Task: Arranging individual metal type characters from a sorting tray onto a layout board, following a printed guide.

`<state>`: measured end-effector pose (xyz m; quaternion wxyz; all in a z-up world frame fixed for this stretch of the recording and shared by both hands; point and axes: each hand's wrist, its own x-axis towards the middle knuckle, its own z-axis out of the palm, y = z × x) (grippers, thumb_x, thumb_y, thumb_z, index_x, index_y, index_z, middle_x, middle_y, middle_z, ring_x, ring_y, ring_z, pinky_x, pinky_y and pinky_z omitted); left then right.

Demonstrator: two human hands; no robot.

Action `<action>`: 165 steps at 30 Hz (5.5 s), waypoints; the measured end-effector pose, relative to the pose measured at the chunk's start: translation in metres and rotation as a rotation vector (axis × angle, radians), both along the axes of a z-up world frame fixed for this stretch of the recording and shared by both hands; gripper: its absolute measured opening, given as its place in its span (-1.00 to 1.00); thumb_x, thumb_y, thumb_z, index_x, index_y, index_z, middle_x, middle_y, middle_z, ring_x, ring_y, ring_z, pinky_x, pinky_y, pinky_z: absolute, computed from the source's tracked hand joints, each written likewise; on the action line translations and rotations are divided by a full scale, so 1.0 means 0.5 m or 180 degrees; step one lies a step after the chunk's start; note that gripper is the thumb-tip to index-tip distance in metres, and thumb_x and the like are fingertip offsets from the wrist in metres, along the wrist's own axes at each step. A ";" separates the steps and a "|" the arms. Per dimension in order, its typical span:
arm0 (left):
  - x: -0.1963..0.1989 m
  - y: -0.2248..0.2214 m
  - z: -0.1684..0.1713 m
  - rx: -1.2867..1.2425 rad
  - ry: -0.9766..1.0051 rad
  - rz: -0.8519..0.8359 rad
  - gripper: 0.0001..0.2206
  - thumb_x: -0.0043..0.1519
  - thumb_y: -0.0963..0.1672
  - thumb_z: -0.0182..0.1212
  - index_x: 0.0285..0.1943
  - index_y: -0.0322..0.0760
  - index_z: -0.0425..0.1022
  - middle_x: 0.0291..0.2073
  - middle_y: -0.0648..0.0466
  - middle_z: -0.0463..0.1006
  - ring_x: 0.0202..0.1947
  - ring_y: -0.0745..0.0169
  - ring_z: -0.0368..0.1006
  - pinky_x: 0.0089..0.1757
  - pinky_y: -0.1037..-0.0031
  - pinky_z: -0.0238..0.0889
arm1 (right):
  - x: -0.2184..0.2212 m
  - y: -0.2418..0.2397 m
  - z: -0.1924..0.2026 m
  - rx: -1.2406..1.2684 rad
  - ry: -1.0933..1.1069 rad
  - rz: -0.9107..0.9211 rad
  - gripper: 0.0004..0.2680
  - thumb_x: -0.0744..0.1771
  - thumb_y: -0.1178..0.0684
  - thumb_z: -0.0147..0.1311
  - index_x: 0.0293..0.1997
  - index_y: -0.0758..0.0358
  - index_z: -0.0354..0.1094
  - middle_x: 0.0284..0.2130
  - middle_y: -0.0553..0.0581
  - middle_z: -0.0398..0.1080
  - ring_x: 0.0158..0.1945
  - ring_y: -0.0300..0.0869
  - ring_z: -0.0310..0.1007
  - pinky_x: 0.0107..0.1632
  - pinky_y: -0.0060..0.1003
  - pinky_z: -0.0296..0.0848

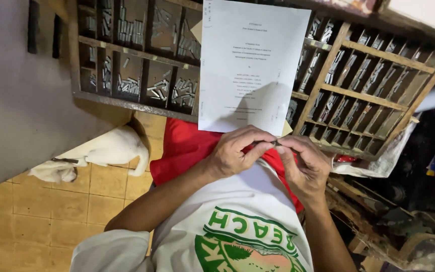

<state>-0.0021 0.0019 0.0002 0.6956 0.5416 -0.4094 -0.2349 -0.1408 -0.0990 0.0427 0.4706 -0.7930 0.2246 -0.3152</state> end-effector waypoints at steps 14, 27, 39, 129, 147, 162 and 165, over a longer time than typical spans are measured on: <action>-0.007 0.004 -0.014 0.0024 -0.0027 -0.0113 -0.90 0.31 -0.18 0.29 -0.05 -0.29 0.63 -0.31 -0.05 0.65 -0.34 -0.02 0.61 -0.27 0.28 0.49 | -0.004 0.006 0.004 -0.0136 0.0062 0.0005 -0.94 0.31 0.35 0.25 -0.19 0.55 0.53 -0.34 0.40 0.53 -0.28 0.11 0.60 -0.23 -0.09 0.54; 0.005 0.006 -0.003 0.0047 -0.0086 -0.0222 -0.90 0.31 -0.22 0.28 -0.04 -0.33 0.63 -0.29 -0.09 0.66 -0.31 -0.07 0.63 -0.28 0.28 0.51 | -0.007 0.003 -0.002 -0.0141 0.0226 0.0024 -0.95 0.31 0.31 0.23 -0.22 0.51 0.52 -0.35 0.37 0.54 -0.28 0.11 0.61 -0.22 -0.08 0.56; 0.013 0.002 -0.002 0.0182 -0.0110 -0.0300 -0.86 0.32 -0.21 0.26 0.02 -0.32 0.63 -0.29 -0.09 0.66 -0.31 -0.06 0.63 -0.30 0.30 0.50 | -0.007 -0.009 -0.016 -0.0181 0.0310 0.0112 -0.94 0.31 0.31 0.21 -0.19 0.51 0.50 -0.34 0.35 0.54 -0.28 0.12 0.60 -0.23 -0.06 0.55; 0.033 0.015 0.036 -0.0304 -0.2350 -0.0324 -0.82 0.43 -0.24 -0.06 -0.10 -0.39 0.50 -0.29 -0.03 0.52 -0.31 -0.02 0.42 -0.17 0.27 0.33 | -0.017 -0.009 0.002 -0.0071 0.0622 -0.0286 -0.93 0.27 0.19 0.22 -0.27 0.23 0.63 -0.33 0.07 0.66 -0.24 -0.26 0.63 -0.07 -0.39 0.57; 0.124 0.048 0.088 -0.0197 -0.2307 0.0190 -0.77 0.23 -0.30 0.33 0.06 -0.48 0.51 -0.20 -0.12 0.62 -0.23 0.02 0.57 -0.11 0.32 0.57 | 0.207 -0.138 0.428 -0.2209 0.0891 0.0208 -0.77 0.27 0.26 0.28 0.00 0.24 0.50 -0.06 0.18 0.61 -0.03 -0.08 0.70 -0.02 -0.37 0.72; 0.161 0.080 0.111 -0.0613 -0.1499 0.0742 -0.84 0.26 -0.22 0.29 0.00 -0.37 0.59 -0.25 -0.08 0.70 -0.32 0.19 0.65 -0.30 0.48 0.62 | 0.486 -0.229 0.522 -0.1027 0.2437 0.0042 -0.79 0.38 0.19 0.16 0.14 0.15 0.45 0.04 0.15 0.55 -0.03 -0.16 0.63 0.02 -0.30 0.65; 0.165 0.087 0.131 -0.0585 -0.1062 0.0609 -0.83 0.23 -0.25 0.31 -0.01 -0.39 0.60 -0.23 -0.08 0.70 -0.28 0.18 0.64 -0.23 0.48 0.59 | 0.487 -0.241 0.516 -0.1375 0.2406 0.0269 -0.85 0.39 0.16 0.17 0.07 0.16 0.50 -0.04 0.14 0.58 -0.15 -0.16 0.64 -0.12 -0.30 0.65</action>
